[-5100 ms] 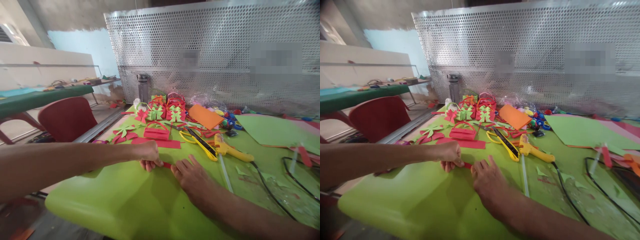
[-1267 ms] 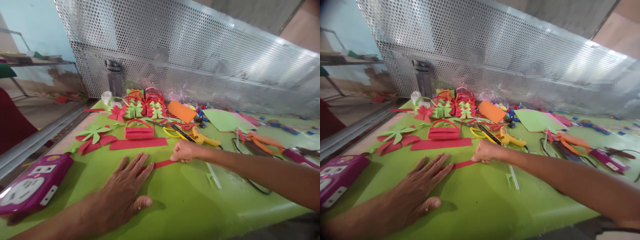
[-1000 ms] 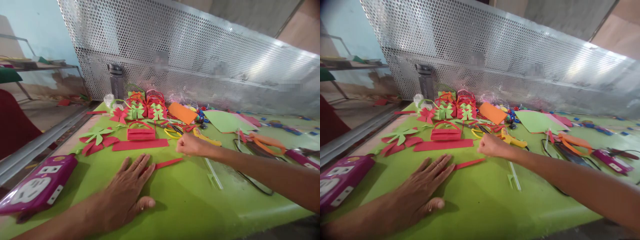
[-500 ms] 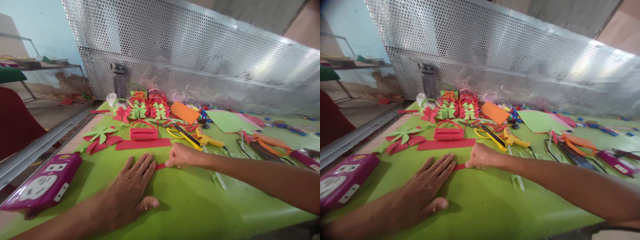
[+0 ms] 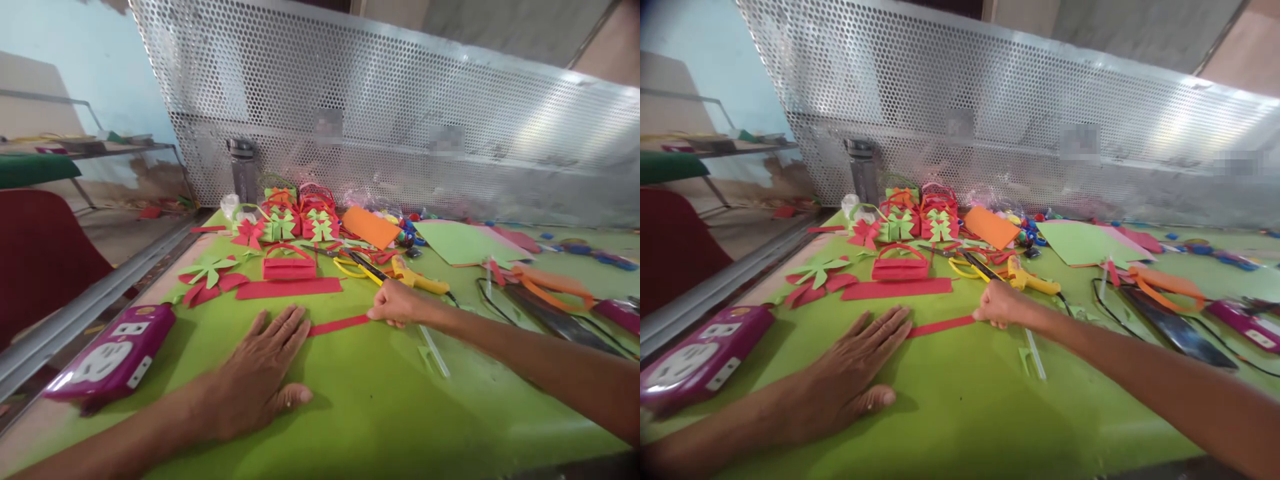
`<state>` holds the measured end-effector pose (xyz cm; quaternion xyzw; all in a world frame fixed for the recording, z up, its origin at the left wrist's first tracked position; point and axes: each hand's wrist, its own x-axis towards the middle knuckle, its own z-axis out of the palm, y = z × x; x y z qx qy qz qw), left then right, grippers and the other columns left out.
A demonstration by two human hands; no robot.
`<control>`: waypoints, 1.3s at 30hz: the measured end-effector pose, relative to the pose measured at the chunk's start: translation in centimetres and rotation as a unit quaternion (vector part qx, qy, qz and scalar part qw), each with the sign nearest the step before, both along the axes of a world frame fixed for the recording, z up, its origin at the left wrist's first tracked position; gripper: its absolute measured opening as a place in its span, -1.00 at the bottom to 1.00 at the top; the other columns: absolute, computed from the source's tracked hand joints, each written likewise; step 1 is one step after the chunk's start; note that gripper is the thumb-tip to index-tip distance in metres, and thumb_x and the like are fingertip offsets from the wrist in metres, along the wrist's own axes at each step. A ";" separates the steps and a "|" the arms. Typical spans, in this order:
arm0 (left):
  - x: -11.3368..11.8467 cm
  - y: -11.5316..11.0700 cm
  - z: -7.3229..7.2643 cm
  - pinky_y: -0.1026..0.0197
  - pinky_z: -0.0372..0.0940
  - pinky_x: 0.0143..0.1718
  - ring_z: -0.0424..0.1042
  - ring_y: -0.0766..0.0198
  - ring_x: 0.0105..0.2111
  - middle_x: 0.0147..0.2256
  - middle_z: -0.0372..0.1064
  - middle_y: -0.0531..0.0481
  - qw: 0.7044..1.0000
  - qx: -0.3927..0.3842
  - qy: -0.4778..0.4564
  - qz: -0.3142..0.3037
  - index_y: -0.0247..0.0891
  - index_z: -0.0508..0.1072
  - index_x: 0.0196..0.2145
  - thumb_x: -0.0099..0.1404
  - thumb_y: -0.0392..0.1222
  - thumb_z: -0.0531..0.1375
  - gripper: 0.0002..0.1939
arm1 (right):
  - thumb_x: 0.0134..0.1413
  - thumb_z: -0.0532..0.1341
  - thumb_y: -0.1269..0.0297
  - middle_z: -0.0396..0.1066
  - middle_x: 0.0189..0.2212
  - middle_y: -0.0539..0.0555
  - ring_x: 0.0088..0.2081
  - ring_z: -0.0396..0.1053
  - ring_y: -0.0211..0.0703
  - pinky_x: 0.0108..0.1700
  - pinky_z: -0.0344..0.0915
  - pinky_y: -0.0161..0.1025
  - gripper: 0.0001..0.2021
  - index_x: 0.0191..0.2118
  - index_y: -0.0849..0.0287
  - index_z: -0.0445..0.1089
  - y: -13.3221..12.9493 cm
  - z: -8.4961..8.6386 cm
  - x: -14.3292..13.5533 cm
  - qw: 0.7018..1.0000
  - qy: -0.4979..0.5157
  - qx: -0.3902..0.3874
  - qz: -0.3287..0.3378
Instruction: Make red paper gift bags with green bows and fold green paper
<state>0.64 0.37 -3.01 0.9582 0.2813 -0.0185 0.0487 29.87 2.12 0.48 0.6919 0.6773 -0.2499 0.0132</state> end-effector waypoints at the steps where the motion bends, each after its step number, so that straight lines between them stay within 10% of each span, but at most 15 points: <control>1: 0.0 -0.1 0.2 -0.25 -0.27 0.22 -0.37 -0.07 0.30 0.30 -0.43 -0.32 1.000 -0.010 0.006 0.004 -0.36 -0.34 0.31 0.30 0.32 -0.19 -0.13 | 0.01 0.16 0.33 0.35 -0.68 0.03 -0.58 0.35 -0.25 -0.51 0.14 -0.36 -0.70 -0.69 0.21 0.22 -0.2 0.4 -0.2 0.999 -0.024 0.027 0.005; 5: 0.0 -0.2 0.9 -0.24 -0.31 0.23 -0.40 -0.02 0.30 0.31 -0.48 -0.25 0.999 -0.038 0.007 0.009 -0.27 -0.39 0.31 0.33 0.27 -0.20 -0.19 | 0.12 0.11 0.41 0.45 -0.42 0.17 -0.34 0.40 -0.11 -0.39 0.11 -0.29 -0.81 -0.49 0.25 0.37 -1.7 1.1 -2.6 0.979 -0.105 0.154 0.084; 7: 0.1 0.1 1.4 -0.25 -0.28 0.23 -0.34 -0.02 0.30 0.32 -0.42 -0.23 0.999 -0.037 0.000 0.006 -0.23 -0.35 0.32 0.35 0.25 -0.17 -0.23 | 0.10 0.11 0.50 0.45 -0.41 0.13 -0.37 0.39 -0.16 -0.42 0.10 -0.30 -0.86 -0.38 0.24 0.39 -2.6 0.7 -4.0 0.929 -0.181 0.213 0.241; 11: 1.0 1.9 2.4 -0.09 0.08 0.15 0.15 0.02 0.17 0.19 0.13 -0.24 0.996 0.052 0.016 0.065 -0.30 0.16 0.19 0.42 -0.03 -0.07 -0.53 | -0.06 0.16 0.65 0.44 -0.42 0.12 -0.44 0.37 -0.19 -0.54 0.07 -0.27 -0.82 -0.34 0.27 0.38 -3.2 -0.9 -6.0 0.847 -0.247 0.257 0.394; 18: 4.0 5.7 3.6 0.16 0.33 -0.34 0.46 0.10 -0.34 -0.39 0.45 -0.15 0.977 0.135 0.106 0.125 -0.39 0.46 -0.30 0.10 -0.61 0.10 -0.73 | -0.17 0.19 0.63 0.38 -0.49 0.10 -0.49 0.30 -0.15 -0.61 0.03 -0.21 -0.84 -0.44 0.24 0.32 -2.7 -2.0 -6.0 0.813 -0.255 0.297 0.431; 39: 5.0 6.4 2.9 0.18 0.29 -0.43 0.44 0.10 -0.38 -0.41 0.40 -0.16 0.969 0.180 0.109 0.128 -0.41 0.46 -0.37 0.09 -0.63 0.05 -0.72 | -0.13 0.21 0.60 0.37 -0.50 0.14 -0.47 0.33 -0.11 -0.59 0.15 -0.25 -0.85 -0.35 0.32 0.36 -2.6 -3.1 -5.7 0.787 -0.276 0.378 0.402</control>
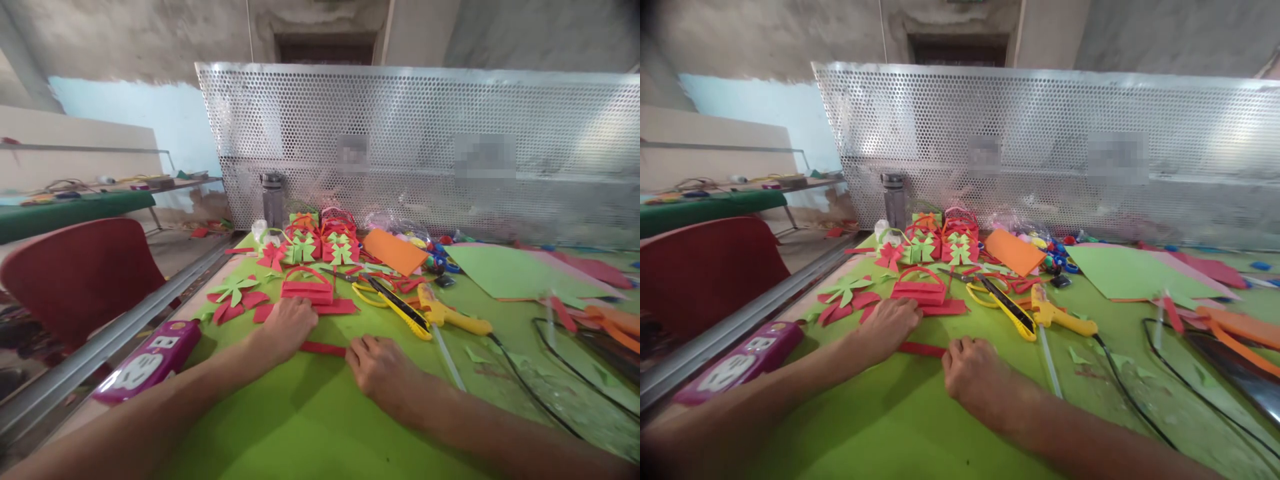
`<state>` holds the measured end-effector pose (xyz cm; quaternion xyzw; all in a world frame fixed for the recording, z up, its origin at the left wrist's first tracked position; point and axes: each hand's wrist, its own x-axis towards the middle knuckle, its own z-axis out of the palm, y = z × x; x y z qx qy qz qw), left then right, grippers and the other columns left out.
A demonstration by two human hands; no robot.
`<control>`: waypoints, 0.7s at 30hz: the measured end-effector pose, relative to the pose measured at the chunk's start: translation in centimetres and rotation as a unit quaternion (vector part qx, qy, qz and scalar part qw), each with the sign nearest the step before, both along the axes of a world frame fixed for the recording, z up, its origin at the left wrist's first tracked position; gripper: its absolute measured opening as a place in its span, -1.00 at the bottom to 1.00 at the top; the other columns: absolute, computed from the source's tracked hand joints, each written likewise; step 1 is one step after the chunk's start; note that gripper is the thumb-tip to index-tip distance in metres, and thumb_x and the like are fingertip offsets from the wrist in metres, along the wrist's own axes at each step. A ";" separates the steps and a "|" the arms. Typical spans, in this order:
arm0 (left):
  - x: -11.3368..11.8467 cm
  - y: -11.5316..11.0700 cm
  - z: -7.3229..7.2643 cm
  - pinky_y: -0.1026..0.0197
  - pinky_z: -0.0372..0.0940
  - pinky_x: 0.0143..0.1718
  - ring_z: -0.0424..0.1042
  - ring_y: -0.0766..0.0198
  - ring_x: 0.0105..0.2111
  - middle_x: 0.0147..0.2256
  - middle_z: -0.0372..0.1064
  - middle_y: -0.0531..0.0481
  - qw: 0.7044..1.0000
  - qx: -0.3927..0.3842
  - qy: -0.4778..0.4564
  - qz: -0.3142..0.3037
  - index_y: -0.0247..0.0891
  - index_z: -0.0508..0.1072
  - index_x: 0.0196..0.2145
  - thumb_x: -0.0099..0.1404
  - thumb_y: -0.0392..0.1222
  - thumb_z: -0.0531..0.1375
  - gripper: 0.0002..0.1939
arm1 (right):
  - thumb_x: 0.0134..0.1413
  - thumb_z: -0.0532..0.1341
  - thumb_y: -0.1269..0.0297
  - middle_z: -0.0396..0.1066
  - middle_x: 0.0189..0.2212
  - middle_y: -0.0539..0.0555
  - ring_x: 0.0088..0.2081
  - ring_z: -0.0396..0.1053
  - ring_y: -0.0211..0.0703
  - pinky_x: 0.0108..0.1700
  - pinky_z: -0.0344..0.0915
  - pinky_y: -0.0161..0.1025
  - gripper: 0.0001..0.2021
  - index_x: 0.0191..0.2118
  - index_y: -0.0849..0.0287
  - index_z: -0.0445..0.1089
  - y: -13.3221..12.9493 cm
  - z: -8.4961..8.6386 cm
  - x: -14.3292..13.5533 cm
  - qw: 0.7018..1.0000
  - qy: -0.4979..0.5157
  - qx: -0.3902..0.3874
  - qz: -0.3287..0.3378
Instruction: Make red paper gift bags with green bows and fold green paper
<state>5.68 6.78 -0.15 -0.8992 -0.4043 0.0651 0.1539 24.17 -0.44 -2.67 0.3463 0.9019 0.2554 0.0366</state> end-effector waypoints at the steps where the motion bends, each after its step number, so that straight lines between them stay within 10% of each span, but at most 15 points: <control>1: 0.0 0.0 -0.1 0.18 0.30 -0.42 0.44 0.11 -0.37 -0.41 0.41 -0.16 1.000 0.000 -0.001 0.000 -0.40 0.46 -0.36 0.08 -0.63 0.06 -0.73 | -0.12 0.21 0.60 0.37 -0.50 0.14 -0.47 0.33 -0.11 -0.59 0.15 -0.25 -0.85 -0.35 0.31 0.36 0.0 0.1 0.0 1.000 -0.001 0.000 -0.001; 13: -1.4 -0.7 3.0 0.17 0.24 -0.46 0.43 0.12 -0.43 -0.42 0.41 -0.17 0.998 0.039 -0.041 0.008 -0.38 0.42 -0.37 0.13 -0.56 -0.04 -0.72 | -0.06 0.20 0.57 0.42 -0.43 0.17 -0.40 0.38 -0.09 -0.52 0.20 -0.24 -0.88 -0.36 0.28 0.41 1.2 0.7 -0.3 0.998 0.005 -0.068 -0.008; 21: -1.9 -3.4 3.6 0.23 0.15 -0.54 0.30 0.24 -0.55 -0.52 0.31 -0.06 0.999 0.019 -0.039 -0.015 -0.33 0.37 -0.47 0.10 -0.58 -0.05 -0.72 | 0.09 0.13 0.51 0.49 -0.47 0.18 -0.41 0.45 -0.09 -0.49 0.13 -0.28 -0.83 -0.43 0.27 0.45 6.0 3.5 0.7 0.972 0.067 -0.105 -0.198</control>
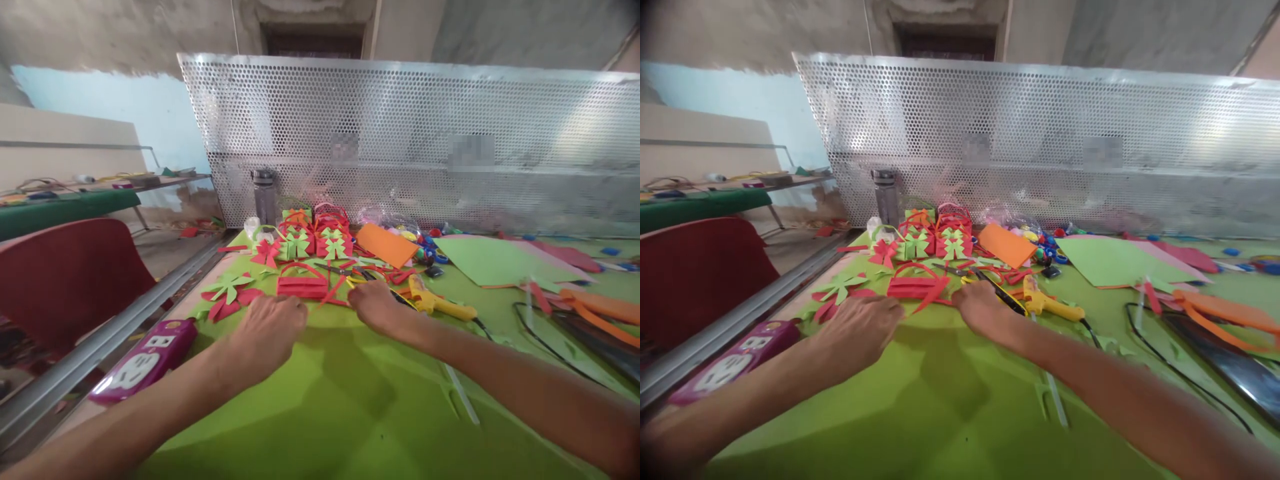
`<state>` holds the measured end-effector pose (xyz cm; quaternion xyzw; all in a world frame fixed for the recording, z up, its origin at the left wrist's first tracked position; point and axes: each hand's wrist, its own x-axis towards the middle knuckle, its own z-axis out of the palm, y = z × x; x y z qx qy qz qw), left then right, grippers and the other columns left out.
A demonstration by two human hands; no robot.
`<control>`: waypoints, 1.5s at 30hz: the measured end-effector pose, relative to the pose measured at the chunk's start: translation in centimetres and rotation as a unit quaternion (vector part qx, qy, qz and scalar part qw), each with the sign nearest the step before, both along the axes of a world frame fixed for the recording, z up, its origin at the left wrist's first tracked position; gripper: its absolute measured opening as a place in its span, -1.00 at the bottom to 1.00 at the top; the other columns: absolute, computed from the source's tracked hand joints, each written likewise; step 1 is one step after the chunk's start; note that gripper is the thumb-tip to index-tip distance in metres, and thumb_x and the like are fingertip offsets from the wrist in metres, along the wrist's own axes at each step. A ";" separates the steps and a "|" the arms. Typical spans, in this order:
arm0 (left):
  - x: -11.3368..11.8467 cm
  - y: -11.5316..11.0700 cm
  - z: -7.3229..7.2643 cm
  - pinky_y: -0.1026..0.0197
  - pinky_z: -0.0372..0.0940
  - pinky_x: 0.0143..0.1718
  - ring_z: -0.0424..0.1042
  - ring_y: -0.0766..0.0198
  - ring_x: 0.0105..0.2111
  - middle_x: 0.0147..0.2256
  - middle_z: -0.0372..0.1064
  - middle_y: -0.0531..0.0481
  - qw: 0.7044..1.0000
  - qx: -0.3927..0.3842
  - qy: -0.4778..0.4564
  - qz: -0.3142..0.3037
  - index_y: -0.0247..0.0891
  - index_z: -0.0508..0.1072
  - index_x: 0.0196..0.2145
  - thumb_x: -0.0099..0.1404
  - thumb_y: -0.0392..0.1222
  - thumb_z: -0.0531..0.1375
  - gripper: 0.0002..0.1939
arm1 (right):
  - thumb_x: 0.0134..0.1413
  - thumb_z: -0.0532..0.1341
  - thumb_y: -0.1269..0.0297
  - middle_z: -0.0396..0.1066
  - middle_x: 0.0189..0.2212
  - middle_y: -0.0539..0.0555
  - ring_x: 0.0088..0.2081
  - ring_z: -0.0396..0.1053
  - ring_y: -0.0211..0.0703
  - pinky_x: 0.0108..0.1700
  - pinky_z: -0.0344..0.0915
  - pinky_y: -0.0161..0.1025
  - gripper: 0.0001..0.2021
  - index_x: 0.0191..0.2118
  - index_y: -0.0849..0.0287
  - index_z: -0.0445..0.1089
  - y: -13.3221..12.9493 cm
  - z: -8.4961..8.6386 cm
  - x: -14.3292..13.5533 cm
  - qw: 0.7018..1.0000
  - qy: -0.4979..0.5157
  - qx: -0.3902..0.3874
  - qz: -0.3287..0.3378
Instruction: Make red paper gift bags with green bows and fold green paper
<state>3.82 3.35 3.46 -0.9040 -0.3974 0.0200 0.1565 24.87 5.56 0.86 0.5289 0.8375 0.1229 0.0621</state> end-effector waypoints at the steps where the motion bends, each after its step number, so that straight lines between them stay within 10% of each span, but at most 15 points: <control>1: -0.1 -0.5 -0.2 0.23 0.15 -0.53 0.29 0.24 -0.55 -0.52 0.30 -0.05 1.000 -0.021 0.000 -0.008 -0.33 0.37 -0.48 0.09 -0.59 -0.05 -0.71 | 0.15 0.10 0.43 0.49 -0.47 0.19 -0.40 0.46 -0.06 -0.50 0.12 -0.27 -0.79 -0.43 0.27 0.45 -0.3 0.4 0.4 1.000 0.007 0.004 -0.023; 7: -0.1 -2.5 -2.1 0.15 0.23 -0.45 0.29 0.18 -0.47 -0.47 0.30 -0.06 0.995 -0.096 -0.001 -0.041 -0.32 0.38 -0.41 0.10 -0.60 -0.04 -0.70 | 0.25 0.05 0.29 0.50 -0.33 0.11 -0.26 0.45 -0.03 -0.35 0.17 -0.23 -0.80 -0.23 0.18 0.42 -3.8 1.3 1.7 0.989 0.108 0.063 -0.078; 15: -0.1 -2.8 -3.9 0.18 0.22 -0.51 0.28 0.16 -0.44 -0.41 0.30 -0.10 0.995 -0.073 -0.016 -0.071 -0.32 0.35 -0.41 0.14 -0.58 -0.05 -0.73 | 0.15 0.16 0.09 0.46 -0.31 0.15 -0.27 0.38 -0.07 -0.20 0.25 -0.16 -0.71 -0.26 0.24 0.42 -6.8 -0.8 1.2 0.963 0.214 0.057 0.154; 22: -0.9 -3.2 -4.1 0.16 0.23 -0.52 0.29 0.14 -0.43 -0.42 0.29 -0.08 0.993 -0.056 -0.008 -0.104 -0.28 0.30 -0.45 0.14 -0.57 -0.01 -0.76 | 0.14 0.18 0.16 0.47 -0.24 0.21 -0.19 0.41 0.01 -0.15 0.29 -0.08 -0.72 -0.14 0.27 0.40 -5.8 -2.1 1.7 0.980 0.190 -0.038 0.052; 32: -0.9 -3.2 -4.9 0.14 0.21 -0.59 0.27 0.14 -0.51 -0.47 0.26 -0.05 0.991 -0.001 -0.035 -0.133 -0.28 0.32 -0.45 0.08 -0.55 0.07 -0.80 | 0.17 0.16 0.21 0.29 0.02 0.28 0.09 0.17 0.12 0.11 0.07 0.10 -0.54 0.14 0.28 0.16 -8.4 -1.6 1.2 0.959 0.185 0.140 0.161; 45: -0.6 -2.3 -5.2 0.13 0.17 -0.49 0.25 0.17 -0.49 -0.47 0.28 -0.01 0.976 -0.052 -0.162 -0.133 -0.27 0.33 -0.45 0.22 -0.36 0.14 -0.90 | 0.17 0.04 0.51 0.30 -0.46 0.07 -0.35 0.17 -0.15 -0.21 0.14 -0.12 -0.74 -0.48 0.22 0.37 -6.4 -3.2 0.9 0.954 0.196 0.109 0.199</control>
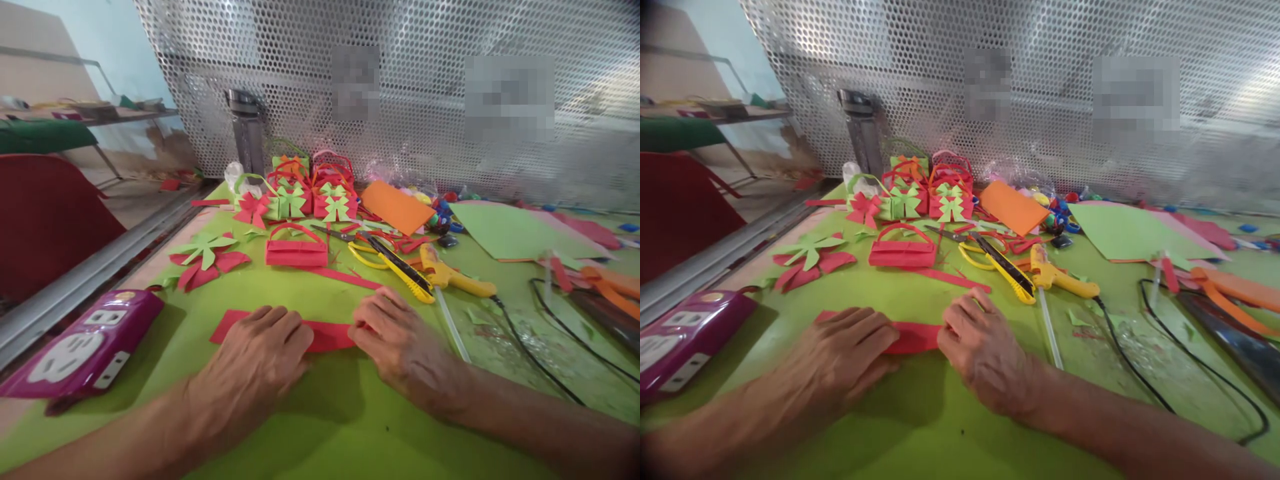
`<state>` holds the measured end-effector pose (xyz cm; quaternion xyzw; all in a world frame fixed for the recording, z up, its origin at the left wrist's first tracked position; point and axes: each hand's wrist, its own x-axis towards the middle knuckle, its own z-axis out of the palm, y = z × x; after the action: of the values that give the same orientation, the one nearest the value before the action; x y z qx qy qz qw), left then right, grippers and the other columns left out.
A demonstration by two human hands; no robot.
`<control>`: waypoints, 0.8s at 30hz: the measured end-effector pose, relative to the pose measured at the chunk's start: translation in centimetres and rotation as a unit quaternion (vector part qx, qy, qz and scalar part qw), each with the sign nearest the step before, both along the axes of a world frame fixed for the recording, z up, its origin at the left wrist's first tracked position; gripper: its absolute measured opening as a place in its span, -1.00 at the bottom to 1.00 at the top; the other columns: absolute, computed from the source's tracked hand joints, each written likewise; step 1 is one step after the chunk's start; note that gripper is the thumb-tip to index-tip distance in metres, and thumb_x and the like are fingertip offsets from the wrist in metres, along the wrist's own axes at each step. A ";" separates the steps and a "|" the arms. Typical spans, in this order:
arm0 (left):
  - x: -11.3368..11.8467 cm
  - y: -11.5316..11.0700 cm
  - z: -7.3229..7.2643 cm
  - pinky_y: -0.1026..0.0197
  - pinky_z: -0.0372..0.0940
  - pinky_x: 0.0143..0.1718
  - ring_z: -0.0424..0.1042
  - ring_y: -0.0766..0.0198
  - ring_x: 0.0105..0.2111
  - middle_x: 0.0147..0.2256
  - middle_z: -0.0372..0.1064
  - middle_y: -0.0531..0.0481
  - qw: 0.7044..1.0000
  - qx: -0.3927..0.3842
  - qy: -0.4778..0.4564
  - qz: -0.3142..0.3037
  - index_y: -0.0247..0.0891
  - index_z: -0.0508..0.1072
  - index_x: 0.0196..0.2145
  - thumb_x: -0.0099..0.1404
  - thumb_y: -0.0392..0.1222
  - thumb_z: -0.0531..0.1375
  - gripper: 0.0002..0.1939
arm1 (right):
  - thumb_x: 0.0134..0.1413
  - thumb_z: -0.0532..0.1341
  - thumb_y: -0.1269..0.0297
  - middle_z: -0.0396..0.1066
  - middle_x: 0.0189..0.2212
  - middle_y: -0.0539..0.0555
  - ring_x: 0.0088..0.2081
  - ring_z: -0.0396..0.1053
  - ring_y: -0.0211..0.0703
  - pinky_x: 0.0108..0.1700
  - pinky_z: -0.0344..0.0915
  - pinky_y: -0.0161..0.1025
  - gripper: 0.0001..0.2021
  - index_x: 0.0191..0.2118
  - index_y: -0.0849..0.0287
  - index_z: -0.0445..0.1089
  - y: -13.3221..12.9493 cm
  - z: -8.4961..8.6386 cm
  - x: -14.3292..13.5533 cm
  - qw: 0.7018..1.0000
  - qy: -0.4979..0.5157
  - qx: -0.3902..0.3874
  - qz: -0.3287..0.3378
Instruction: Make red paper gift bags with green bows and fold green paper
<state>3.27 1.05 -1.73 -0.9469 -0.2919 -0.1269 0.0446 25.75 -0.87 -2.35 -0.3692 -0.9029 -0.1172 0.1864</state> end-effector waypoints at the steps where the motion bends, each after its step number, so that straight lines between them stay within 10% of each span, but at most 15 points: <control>1: 0.1 0.2 -0.2 0.14 0.17 -0.47 0.25 0.18 -0.48 -0.47 0.29 -0.01 1.000 0.002 -0.018 -0.004 -0.28 0.35 -0.44 0.25 -0.32 0.12 -0.89 | 0.17 0.06 0.51 0.30 -0.47 0.05 -0.36 0.16 -0.17 -0.24 0.13 -0.15 -0.74 -0.49 0.21 0.37 0.2 -0.1 0.0 1.000 0.017 -0.006 -0.007; 24: -0.8 0.5 -0.9 0.12 0.04 -0.28 0.27 0.24 -0.40 -0.45 0.33 0.05 0.975 -0.174 -0.078 0.113 -0.23 0.38 -0.48 0.36 -0.18 0.01 -0.72 | 0.06 0.26 0.41 0.36 -0.36 -0.03 -0.24 0.30 -0.19 -0.13 0.11 -0.13 -0.89 -0.45 0.10 0.48 0.4 0.4 0.9 0.922 0.149 -0.310 -0.176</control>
<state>2.43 1.53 -2.60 -0.8883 -0.4175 -0.1415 -0.1292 26.65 -0.48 -1.94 -0.5745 -0.7764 0.1943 0.1716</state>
